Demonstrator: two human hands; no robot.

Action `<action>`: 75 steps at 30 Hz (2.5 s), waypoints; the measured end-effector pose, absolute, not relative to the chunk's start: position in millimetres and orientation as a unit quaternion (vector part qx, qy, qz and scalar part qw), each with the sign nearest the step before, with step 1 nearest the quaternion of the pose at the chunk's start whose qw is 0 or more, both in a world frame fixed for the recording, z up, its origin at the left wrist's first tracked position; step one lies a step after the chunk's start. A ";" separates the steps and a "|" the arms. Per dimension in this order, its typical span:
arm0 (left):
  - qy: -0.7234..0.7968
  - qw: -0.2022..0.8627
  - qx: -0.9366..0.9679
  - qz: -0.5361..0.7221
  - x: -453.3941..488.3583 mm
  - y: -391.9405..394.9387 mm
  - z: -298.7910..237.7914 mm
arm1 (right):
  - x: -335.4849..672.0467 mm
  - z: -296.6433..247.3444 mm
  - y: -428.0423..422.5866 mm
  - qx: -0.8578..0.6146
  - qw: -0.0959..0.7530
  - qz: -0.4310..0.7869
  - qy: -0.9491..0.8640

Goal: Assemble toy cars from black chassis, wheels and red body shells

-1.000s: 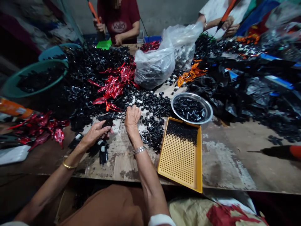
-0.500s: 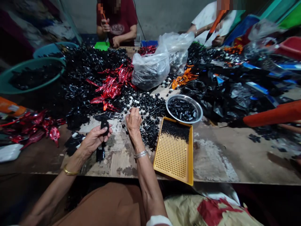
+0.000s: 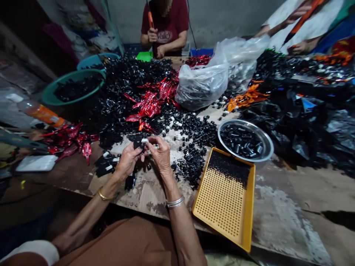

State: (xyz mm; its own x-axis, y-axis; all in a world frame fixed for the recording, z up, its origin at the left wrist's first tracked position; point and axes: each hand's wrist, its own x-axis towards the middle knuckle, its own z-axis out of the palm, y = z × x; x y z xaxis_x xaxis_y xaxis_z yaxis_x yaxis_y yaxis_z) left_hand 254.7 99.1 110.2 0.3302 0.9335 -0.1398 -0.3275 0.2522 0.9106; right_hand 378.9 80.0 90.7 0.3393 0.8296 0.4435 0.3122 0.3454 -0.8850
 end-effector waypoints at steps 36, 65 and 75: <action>0.469 0.362 0.675 0.441 252.1 98.7 84.6 | 351.1 93.1 76.0 -0.571 0.658 0.317 -0.375; 0.450 0.519 0.521 0.506 252.6 88.6 111.4 | 362.1 79.4 77.8 -0.633 0.470 0.059 -0.612; 0.450 0.535 0.528 0.482 244.3 101.5 98.4 | 362.2 82.9 76.8 -0.637 0.424 0.025 -0.643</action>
